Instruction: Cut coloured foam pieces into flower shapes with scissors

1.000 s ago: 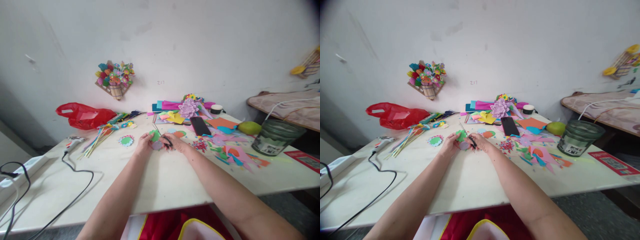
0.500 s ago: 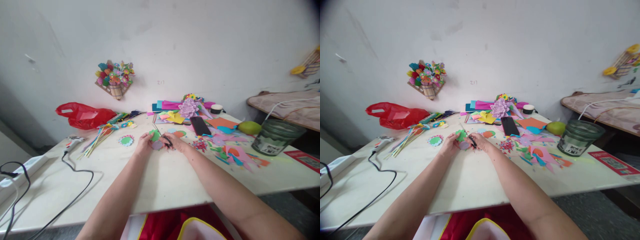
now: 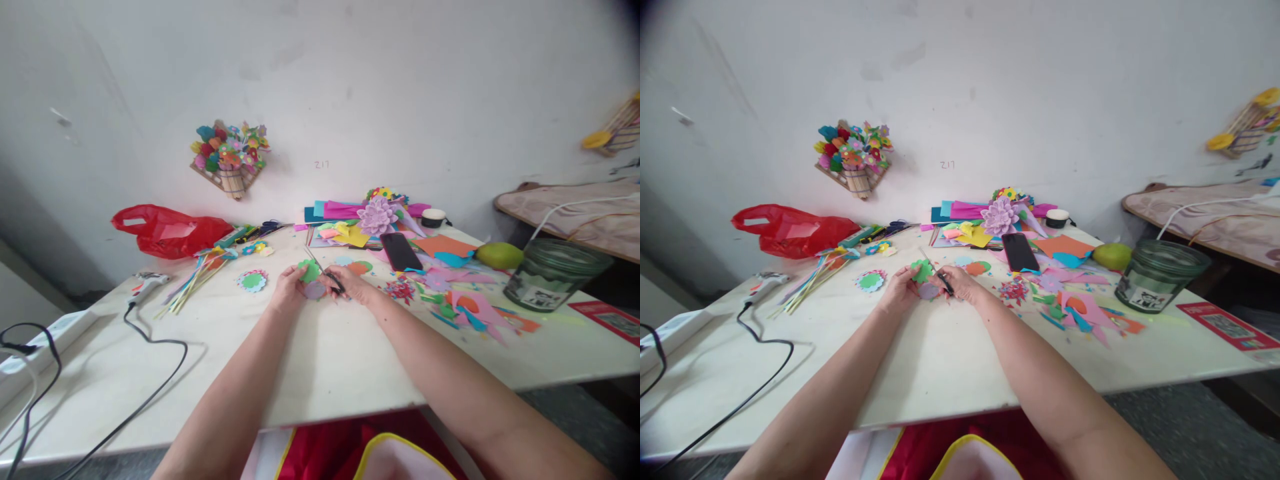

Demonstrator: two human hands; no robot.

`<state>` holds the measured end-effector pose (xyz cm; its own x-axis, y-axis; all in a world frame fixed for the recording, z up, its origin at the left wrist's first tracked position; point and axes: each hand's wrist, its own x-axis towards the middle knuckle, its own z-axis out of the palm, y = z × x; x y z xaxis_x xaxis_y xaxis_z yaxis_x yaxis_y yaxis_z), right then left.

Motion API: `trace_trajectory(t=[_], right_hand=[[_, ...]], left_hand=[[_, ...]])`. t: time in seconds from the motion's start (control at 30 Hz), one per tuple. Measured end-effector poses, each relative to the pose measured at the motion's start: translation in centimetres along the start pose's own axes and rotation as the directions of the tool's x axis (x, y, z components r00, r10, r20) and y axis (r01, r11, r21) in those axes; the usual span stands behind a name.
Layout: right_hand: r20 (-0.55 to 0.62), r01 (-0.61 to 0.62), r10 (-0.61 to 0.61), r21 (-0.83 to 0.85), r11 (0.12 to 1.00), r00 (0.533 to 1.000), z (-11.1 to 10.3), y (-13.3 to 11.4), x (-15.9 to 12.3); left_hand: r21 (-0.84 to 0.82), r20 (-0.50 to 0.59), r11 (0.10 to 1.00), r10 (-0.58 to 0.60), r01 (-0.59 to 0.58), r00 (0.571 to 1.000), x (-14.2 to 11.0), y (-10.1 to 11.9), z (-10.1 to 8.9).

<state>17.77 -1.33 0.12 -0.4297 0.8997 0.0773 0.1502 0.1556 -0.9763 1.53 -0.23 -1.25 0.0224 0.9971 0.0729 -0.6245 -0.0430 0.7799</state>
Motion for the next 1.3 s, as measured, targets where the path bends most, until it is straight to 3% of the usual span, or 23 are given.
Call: trace_trajectory(t=[1.3], right_hand=[[-0.005,-0.009,0.009,-0.003,1.000,1.000,-0.04,-0.09,0.04]], left_hand=[[0.013,0.002,1.000,-0.007,0.007,1.000,0.00,0.16,0.08]])
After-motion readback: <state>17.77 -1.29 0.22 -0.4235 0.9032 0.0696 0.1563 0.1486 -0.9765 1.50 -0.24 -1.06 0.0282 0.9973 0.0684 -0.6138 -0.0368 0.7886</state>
